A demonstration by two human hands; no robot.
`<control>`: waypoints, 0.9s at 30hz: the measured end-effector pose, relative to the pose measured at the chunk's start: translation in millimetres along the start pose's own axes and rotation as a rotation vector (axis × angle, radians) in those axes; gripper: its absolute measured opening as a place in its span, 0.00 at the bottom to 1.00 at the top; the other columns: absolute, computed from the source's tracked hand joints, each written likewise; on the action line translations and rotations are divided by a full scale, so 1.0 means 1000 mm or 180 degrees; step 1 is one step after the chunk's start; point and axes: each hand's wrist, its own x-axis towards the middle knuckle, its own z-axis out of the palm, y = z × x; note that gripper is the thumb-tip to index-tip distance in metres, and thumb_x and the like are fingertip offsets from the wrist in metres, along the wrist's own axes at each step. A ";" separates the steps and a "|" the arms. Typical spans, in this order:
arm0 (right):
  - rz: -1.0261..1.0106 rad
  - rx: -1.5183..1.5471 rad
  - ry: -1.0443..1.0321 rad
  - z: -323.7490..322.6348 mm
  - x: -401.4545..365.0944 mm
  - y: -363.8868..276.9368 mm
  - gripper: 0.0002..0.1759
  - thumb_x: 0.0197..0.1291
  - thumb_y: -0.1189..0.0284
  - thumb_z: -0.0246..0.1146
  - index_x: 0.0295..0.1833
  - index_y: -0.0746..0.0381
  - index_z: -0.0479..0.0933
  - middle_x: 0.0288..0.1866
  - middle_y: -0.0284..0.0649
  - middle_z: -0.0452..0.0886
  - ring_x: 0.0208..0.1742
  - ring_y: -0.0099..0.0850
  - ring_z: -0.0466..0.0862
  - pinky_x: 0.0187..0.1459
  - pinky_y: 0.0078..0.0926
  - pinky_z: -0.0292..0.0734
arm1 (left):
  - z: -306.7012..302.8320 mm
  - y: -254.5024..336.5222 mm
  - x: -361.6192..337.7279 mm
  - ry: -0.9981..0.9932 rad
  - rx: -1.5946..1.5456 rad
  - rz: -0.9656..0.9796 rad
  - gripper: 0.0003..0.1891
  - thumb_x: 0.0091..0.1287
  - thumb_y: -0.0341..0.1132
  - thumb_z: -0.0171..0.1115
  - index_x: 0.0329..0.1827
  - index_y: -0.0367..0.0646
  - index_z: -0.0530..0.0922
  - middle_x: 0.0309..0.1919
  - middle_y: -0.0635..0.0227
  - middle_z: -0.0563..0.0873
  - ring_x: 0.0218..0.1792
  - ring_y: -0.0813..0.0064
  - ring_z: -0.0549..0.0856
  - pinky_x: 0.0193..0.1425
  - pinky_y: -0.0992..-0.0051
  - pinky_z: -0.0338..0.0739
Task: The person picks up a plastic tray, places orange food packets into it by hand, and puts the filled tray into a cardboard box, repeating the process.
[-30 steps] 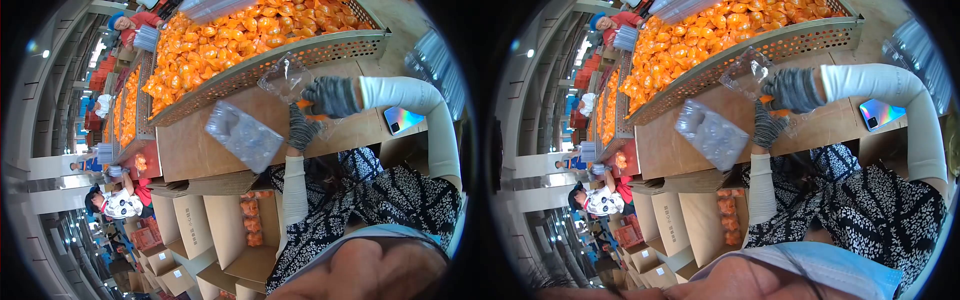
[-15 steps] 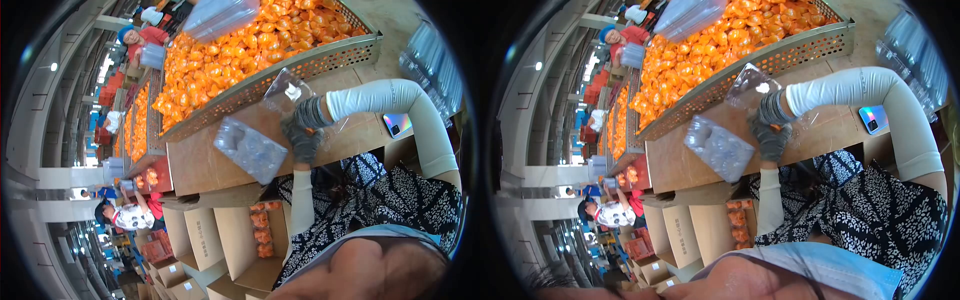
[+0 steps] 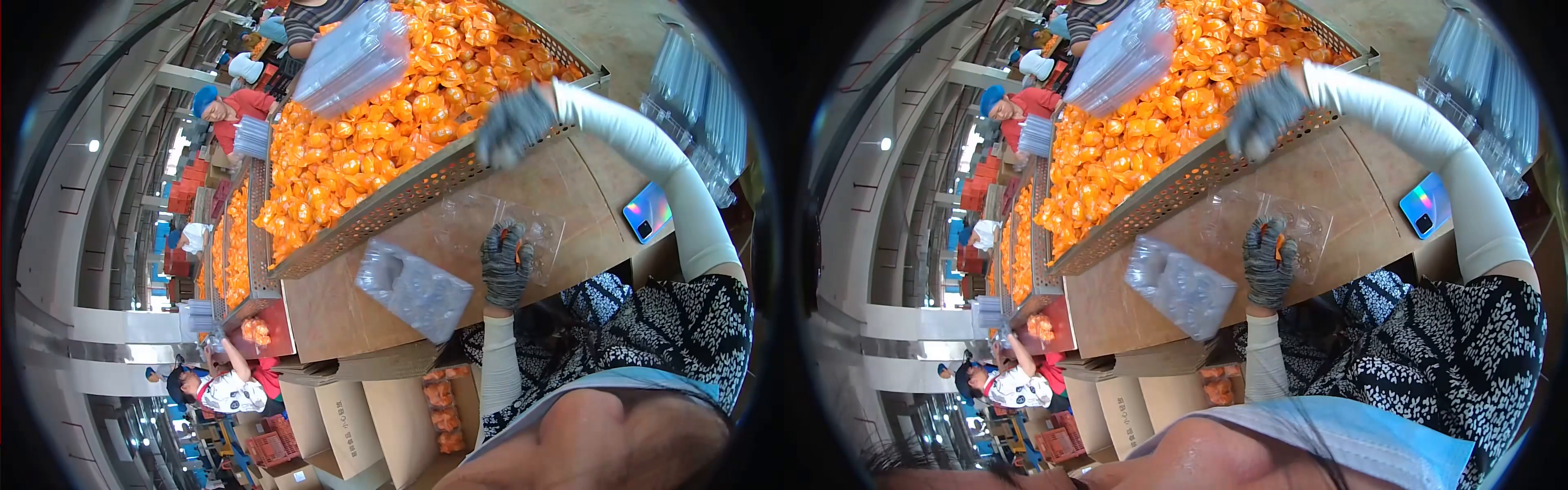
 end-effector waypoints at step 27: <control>0.2550 -0.1208 0.2226 -0.139 0.023 0.164 0.29 0.56 0.59 0.65 0.59 0.62 0.68 0.47 0.46 0.78 0.44 0.35 0.82 0.40 0.34 0.78 | -0.007 0.015 0.004 0.0008 -0.0112 -0.0302 0.08 0.64 0.33 0.58 0.43 0.41 0.78 0.37 0.60 0.81 0.38 0.58 0.79 0.46 0.63 0.72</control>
